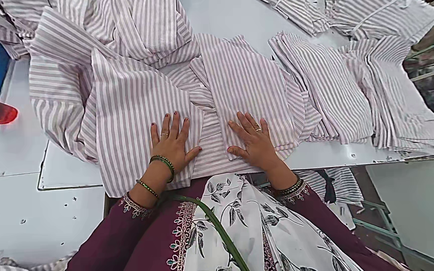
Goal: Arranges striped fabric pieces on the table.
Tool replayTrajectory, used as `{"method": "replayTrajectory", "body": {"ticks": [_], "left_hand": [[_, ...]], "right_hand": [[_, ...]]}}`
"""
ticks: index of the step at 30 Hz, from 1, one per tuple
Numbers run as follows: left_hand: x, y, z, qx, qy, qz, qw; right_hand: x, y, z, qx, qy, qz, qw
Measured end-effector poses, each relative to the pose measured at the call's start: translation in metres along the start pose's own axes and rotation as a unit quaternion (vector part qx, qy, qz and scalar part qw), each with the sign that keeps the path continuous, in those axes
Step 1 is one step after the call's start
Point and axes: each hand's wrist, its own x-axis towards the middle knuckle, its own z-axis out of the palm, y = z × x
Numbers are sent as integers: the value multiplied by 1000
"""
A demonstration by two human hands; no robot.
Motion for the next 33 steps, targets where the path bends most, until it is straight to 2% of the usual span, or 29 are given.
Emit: {"method": "replayTrajectory", "body": {"ticks": [4,15,26,29,33], "left_hand": [[2,-4,-3,9,-22,20,1000],[2,-10,1,18,-7,69,997],[2,-10,1,17,-9,72,997],[-4,-6,1,3,-38,127,991],[-21,13,-4,-51,-159,277,946]], "right_hand": [[-1,1,3,1,21,-4,1000],[-2,2,3,1,33,-6,999],[-2,3,3,4,44,-6,999],[-1,2,3,11,50,-10,999],[0,4,3,17,50,-9,999]]}}
